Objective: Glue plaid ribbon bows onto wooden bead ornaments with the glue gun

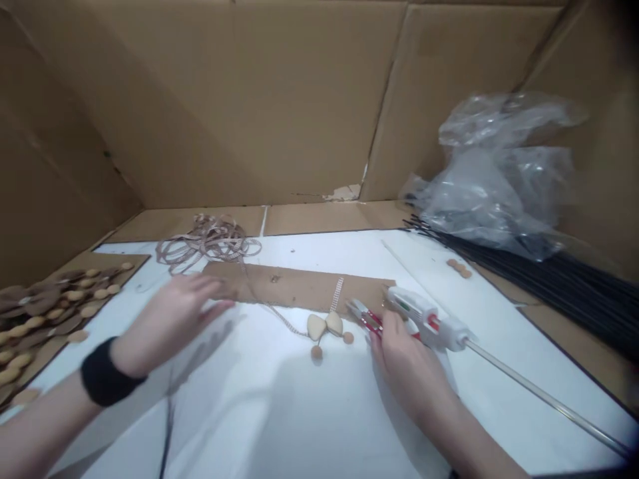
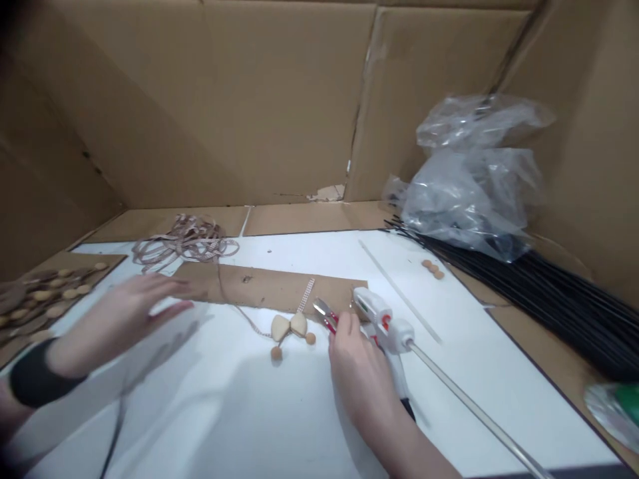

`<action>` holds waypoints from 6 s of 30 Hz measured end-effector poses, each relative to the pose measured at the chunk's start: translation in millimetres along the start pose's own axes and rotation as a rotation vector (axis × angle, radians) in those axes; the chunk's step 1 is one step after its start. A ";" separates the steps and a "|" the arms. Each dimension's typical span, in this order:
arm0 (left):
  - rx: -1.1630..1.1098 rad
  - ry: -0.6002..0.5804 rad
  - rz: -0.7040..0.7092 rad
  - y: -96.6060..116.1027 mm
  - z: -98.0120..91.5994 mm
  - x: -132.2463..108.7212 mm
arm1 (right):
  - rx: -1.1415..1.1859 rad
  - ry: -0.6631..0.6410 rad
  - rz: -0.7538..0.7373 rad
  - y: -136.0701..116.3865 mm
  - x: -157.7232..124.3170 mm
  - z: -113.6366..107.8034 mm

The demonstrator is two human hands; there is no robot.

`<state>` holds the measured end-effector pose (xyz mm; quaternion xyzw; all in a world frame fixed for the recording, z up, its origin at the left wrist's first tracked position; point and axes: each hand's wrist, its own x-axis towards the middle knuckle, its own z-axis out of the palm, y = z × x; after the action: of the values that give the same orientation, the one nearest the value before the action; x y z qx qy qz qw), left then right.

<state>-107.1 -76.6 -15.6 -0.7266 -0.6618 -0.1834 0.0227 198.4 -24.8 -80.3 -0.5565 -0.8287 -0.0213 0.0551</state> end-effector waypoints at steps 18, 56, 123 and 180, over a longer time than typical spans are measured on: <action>-0.521 -0.222 0.061 72.9 69.9 37.5 | -0.078 -0.158 0.118 -17.8 27.0 -6.4; 0.001 -0.338 0.148 116.2 79.2 53.7 | 1.801 0.281 0.284 -19.0 18.1 -23.3; -1.247 -0.411 -0.372 128.6 68.2 50.5 | 1.644 -0.003 0.232 -19.6 18.2 -20.4; -1.201 -0.548 -0.073 112.5 76.0 52.0 | 1.575 -0.173 0.177 -9.0 19.6 -26.8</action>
<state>22.9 -19.9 -47.4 -0.6103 -0.4503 -0.3297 -0.5621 184.5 -12.8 -51.1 -0.4174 -0.5542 0.6182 0.3693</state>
